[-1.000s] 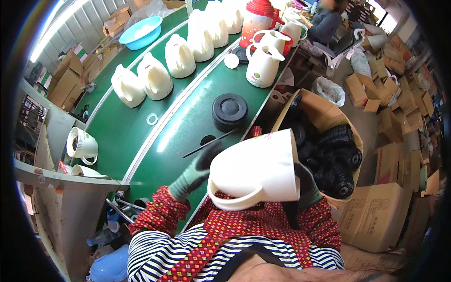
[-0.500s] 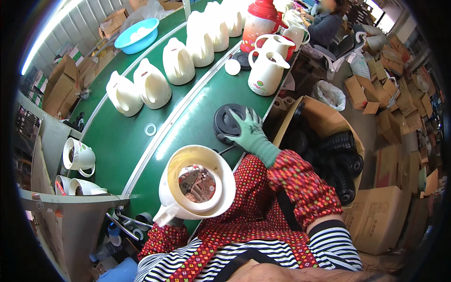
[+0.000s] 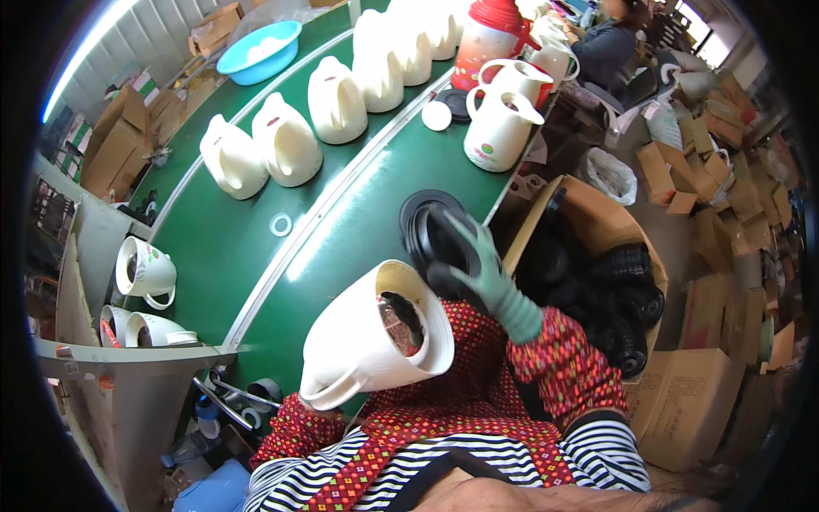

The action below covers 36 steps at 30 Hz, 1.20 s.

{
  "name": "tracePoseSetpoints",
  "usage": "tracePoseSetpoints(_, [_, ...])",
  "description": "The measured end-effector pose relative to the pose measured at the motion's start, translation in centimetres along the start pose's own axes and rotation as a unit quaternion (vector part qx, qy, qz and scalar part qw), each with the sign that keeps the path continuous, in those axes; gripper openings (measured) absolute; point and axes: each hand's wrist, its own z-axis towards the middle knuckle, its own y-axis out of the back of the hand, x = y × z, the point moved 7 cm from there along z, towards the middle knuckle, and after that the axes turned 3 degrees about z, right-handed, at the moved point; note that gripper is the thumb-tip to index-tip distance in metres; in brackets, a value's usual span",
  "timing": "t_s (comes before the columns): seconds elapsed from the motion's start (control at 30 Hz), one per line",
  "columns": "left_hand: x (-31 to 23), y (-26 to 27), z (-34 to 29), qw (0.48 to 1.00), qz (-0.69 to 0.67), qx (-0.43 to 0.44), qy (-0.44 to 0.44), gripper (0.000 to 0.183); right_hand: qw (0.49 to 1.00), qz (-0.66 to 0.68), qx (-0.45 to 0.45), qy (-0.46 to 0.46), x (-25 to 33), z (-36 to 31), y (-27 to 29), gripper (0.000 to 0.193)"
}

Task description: The person assembles white plastic pitchers by inserting black lids and internal components. They pick each pitcher from a conveyor belt, insert the parts, and place the finished unit back on the belt.

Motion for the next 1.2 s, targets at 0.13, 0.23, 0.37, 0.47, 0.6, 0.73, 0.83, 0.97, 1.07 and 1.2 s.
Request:
tracePoseSetpoints(0.13, [-0.3,-6.8,3.3,0.992,0.106,0.066,-0.021,0.056,0.999,0.041,0.011,-0.004,5.8,-6.9,1.9,0.100])
tracePoseSetpoints(0.23, [-0.6,-11.0,3.8,0.965,0.240,0.099,-0.040,0.055,0.998,0.049,-0.025,-0.024,6.4,-10.5,3.5,0.099])
tracePoseSetpoints(0.37, [0.7,-13.4,3.3,0.878,0.450,0.154,-0.059,0.054,0.986,0.137,-0.084,-0.051,6.6,-14.0,5.3,0.095])
tracePoseSetpoints(0.47, [3.5,-10.7,3.3,0.978,0.067,0.180,0.075,0.053,0.973,0.190,-0.118,-0.049,6.5,-15.8,6.5,0.091])
tracePoseSetpoints(0.6, [0.3,-7.3,5.1,0.950,0.199,0.090,-0.223,0.033,0.789,0.573,-0.145,-0.166,1.5,-17.8,5.3,0.063])
tracePoseSetpoints(0.73, [-6.3,-14.1,1.0,0.670,0.539,0.046,-0.508,0.021,0.663,0.672,-0.064,-0.324,2.5,-19.0,5.8,0.058])
tracePoseSetpoints(0.83, [1.0,-9.5,6.1,0.974,0.131,0.180,-0.033,0.041,0.947,0.287,-0.123,-0.079,6.5,-19.1,11.2,0.087])
tracePoseSetpoints(0.97, [1.8,-15.0,3.2,0.982,0.038,0.154,0.104,0.051,0.972,0.094,-0.151,0.157,10.1,-19.7,10.9,0.092])
tracePoseSetpoints(1.07, [-1.5,-13.1,5.2,0.983,-0.068,0.171,-0.023,0.040,0.918,0.375,-0.126,-0.007,4.3,-20.2,8.7,0.076])
tracePoseSetpoints(1.2, [-6.5,-14.6,4.1,0.772,0.517,0.096,-0.357,0.039,0.726,0.646,-0.148,-0.184,4.4,-20.1,8.8,0.071])
